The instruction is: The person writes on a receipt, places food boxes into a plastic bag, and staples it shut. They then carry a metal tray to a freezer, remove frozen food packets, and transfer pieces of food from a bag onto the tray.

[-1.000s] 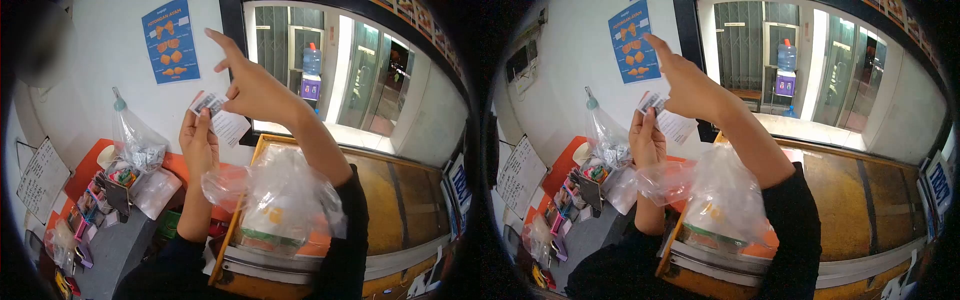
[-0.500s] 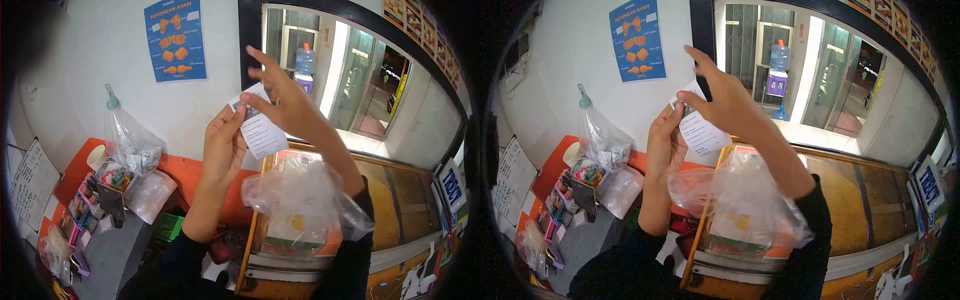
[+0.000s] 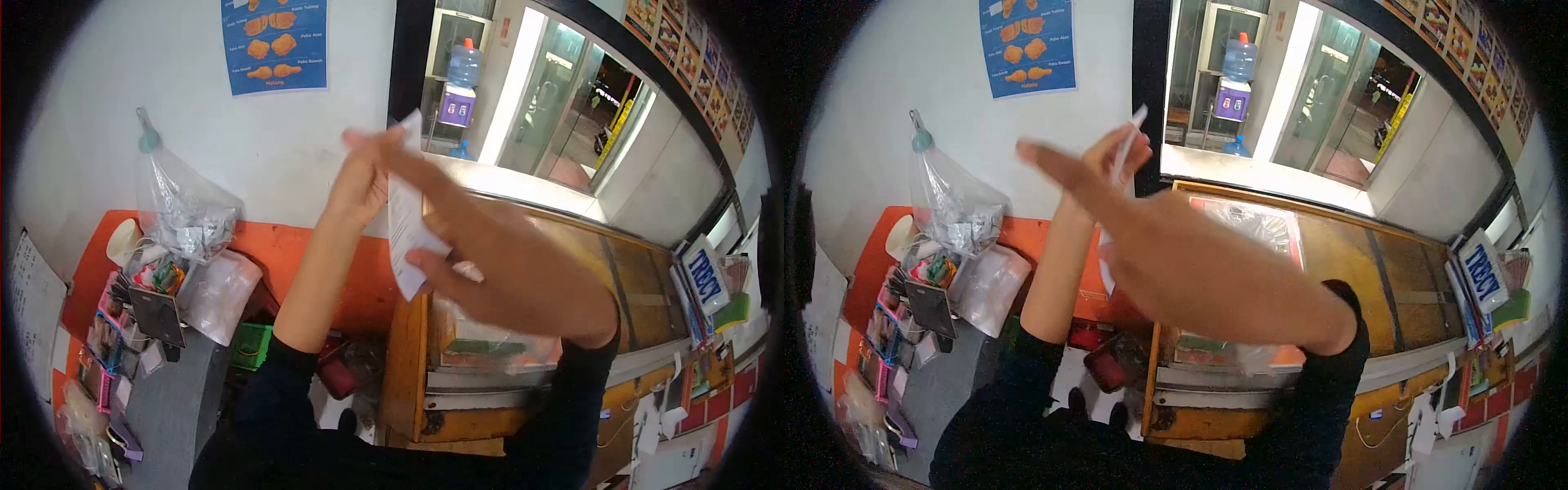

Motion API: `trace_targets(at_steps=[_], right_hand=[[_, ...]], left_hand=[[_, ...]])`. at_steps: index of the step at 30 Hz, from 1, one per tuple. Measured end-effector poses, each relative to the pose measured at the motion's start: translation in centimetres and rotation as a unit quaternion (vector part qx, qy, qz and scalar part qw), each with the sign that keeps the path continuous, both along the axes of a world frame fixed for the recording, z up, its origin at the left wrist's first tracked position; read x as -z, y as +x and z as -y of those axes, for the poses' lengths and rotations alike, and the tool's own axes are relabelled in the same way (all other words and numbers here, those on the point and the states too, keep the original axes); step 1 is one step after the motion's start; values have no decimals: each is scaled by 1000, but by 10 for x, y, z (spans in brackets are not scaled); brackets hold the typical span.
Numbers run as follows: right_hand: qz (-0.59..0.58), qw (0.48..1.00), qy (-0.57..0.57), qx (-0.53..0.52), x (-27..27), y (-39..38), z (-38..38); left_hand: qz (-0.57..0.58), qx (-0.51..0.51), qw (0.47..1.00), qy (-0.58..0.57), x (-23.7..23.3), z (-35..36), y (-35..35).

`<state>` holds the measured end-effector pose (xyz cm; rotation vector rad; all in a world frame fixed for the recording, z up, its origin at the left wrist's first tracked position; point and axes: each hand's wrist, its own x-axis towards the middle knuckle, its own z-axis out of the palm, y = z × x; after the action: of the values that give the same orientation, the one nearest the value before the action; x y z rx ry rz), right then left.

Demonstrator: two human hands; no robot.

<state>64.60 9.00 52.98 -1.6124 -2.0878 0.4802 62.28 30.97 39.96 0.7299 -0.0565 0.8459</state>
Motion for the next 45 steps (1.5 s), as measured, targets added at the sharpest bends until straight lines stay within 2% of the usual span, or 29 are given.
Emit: trace_targets(at_steps=[1,3,5,8,12,14,16,17,18,19,21,22,23,24,25,27,29,30,31,32,33,34,35,36,38,40,41,43,45], right_hand=[[7,1000,-21,15,5,-9,2],[33,999,-23,8,20,-20,3],[59,998,-11,-14,42,-23,4],[-14,992,-114,-46,79,-28,14],[-77,996,-33,-25,110,-35,31],[-107,993,10,46,109,-33,40],[-236,955,3,180,103,-27,50],[-279,936,33,214,102,-20,53],[-320,913,67,245,101,-14,57],[-317,912,68,251,102,-8,58],[-352,896,154,222,117,9,60],[-363,890,173,214,127,15,60],[-360,890,174,219,129,17,61],[-350,894,161,231,131,19,63],[-340,896,149,243,131,19,65],[-328,899,146,253,129,18,68],[-313,902,145,259,125,14,68],[-270,907,152,286,122,9,68],[-230,908,158,312,121,7,69],[-233,906,162,314,121,6,70],[-178,913,183,318,121,7,71],[-123,917,202,320,122,7,72],[-129,916,203,321,122,7,75],[20,909,273,315,121,8,80],[170,878,333,298,117,5,92],[-29,884,273,378,113,-8,109],[-29,885,270,378,111,-12,106],[-117,888,200,397,109,-21,93],[-165,878,218,394,113,-10,80]], left_hand=[[-16,19,999,25,8,3,2],[-116,-43,981,151,32,-3,5],[-120,52,991,33,31,30,-12],[-177,35,983,26,57,37,-29],[-238,56,969,29,76,34,-37],[-151,104,982,56,73,29,-13],[-86,126,986,61,59,23,21],[-78,145,984,73,43,24,37],[-127,75,984,97,25,37,42],[-124,82,984,97,26,38,57],[-230,133,905,331,34,28,89],[-226,137,906,331,51,16,108],[-260,206,885,327,74,2,129],[-292,273,858,323,73,4,126],[-290,279,857,324,70,6,124],[-385,199,783,446,56,13,108],[-365,162,798,450,42,29,82],[-279,36,867,411,36,43,61],[-186,-89,911,358,38,58,45],[-112,-81,918,371,48,73,33],[-40,-71,921,382,56,85,21],[-44,-67,918,387,61,94,12],[-48,-98,875,471,65,101,3],[-51,-128,824,549,67,105,-2],[-53,-115,830,543,68,105,-2],[-51,-104,837,535,67,104,-1],[-56,-110,833,539,67,104,-1],[-61,-114,830,543,67,105,-3],[-44,-114,830,544,65,106,-4]])
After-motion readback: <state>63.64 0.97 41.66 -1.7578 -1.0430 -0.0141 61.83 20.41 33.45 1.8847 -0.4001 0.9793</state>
